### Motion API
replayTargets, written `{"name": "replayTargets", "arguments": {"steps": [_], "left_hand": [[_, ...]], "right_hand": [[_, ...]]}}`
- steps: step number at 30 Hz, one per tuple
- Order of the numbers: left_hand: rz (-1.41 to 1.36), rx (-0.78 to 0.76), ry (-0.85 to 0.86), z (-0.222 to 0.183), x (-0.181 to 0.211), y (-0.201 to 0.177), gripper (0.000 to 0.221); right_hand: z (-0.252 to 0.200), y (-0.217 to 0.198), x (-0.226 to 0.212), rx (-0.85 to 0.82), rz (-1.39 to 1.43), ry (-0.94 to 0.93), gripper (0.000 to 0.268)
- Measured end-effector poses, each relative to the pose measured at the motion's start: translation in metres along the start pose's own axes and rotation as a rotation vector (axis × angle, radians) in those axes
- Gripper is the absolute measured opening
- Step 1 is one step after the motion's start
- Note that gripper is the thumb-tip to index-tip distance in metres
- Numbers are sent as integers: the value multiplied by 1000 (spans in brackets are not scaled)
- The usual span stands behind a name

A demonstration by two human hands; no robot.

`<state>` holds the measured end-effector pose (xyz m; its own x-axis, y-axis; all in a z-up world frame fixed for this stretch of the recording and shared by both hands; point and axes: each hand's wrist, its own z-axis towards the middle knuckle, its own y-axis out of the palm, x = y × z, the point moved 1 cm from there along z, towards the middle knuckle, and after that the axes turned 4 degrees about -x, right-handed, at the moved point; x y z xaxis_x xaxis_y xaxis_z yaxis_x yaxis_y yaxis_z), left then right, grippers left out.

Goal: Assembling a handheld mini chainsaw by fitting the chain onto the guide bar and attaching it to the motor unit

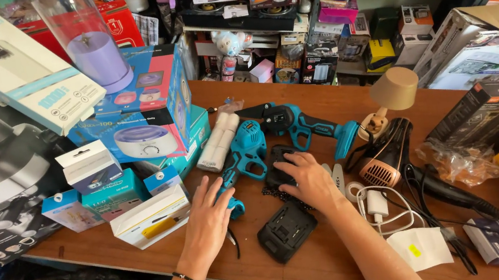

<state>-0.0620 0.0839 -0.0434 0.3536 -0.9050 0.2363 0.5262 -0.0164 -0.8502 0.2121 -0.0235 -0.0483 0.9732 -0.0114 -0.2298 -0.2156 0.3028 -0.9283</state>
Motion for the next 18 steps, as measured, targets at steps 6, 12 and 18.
{"name": "replayTargets", "arguments": {"steps": [6, 12, 18], "left_hand": [[210, 170, -42, 1, -2, 21, 47], [25, 159, 27, 6, 57, -20, 38], [-188, -102, 107, -1, 101, 13, 91]], "right_hand": [[-12, -7, -6, 120, 160, 64, 52], [-36, -38, -16, 331, 441, 204, 38], [-47, -26, -4, 484, 57, 48, 35]]}}
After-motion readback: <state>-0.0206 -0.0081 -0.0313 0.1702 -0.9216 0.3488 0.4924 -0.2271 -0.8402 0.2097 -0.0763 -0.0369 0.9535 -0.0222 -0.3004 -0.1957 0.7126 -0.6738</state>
